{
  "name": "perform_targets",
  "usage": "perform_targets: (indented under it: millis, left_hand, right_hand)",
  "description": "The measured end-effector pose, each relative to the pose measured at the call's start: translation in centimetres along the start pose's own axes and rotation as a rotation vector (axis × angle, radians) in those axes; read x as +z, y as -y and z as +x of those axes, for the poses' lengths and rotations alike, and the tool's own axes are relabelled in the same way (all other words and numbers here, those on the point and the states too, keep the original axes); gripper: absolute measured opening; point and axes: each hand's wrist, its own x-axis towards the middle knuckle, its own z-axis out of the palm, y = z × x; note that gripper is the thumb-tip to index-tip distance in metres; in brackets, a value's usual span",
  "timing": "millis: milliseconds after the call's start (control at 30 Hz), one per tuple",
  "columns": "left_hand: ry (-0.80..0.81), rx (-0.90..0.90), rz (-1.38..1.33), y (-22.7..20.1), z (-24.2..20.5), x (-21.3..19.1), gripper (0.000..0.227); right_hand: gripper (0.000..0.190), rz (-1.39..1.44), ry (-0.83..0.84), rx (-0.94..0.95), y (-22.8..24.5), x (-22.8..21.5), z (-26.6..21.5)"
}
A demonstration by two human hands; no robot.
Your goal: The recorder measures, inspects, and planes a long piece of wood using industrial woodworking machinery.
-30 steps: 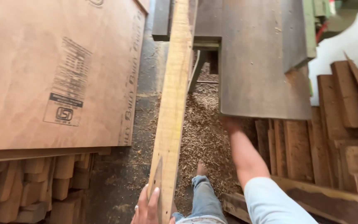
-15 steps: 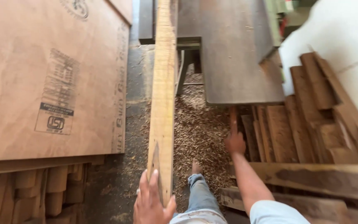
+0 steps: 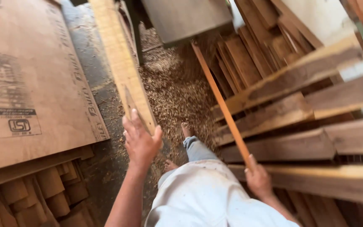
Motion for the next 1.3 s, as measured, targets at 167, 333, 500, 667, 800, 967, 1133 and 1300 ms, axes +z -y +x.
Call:
perform_targets:
  millis: [167, 333, 500, 667, 800, 967, 1133, 1300]
  left_hand:
    - [-0.031, 0.016, 0.054, 1.3, 0.2, 1.5, 0.097]
    - [-0.123, 0.034, 0.120, 0.8, 0.1, 2.0, 0.099]
    - [-0.125, -0.086, 0.150, 1.1, 0.2, 2.1, 0.100]
    - [-0.060, -0.141, 0.199, -0.5, 0.3, 2.0, 0.098]
    - [-0.136, -0.124, 0.161, 0.2, 0.2, 2.7, 0.096]
    - [-0.221, -0.111, 0.119, 0.7, 0.2, 2.8, 0.098]
    - [-0.211, -0.110, 0.105, 0.5, 0.4, 2.8, 0.100]
    - [-0.091, -0.248, 0.067, -1.1, 1.0, 1.6, 0.103]
  right_hand:
    - [0.056, 0.009, -0.017, -0.034, -3.0, -7.4, 6.5]
    - [0.048, -0.427, 0.284, -0.080, -5.2, -19.5, 21.7]
    - [0.040, -0.692, 0.253, -0.301, -3.1, -27.6, 35.9]
    - [0.023, -1.214, 0.020, -0.387, -8.9, -27.4, 49.4]
    - [0.023, -1.173, -0.209, -0.472, -13.6, -27.6, 55.8]
    - [0.026, -1.084, -0.243, -0.429, -18.1, -27.7, 61.2]
    - [0.030, -1.137, -0.044, -0.179, -17.7, -26.9, 61.6]
    - [0.025, -1.136, 0.104, -0.052, -10.1, -25.0, 60.7]
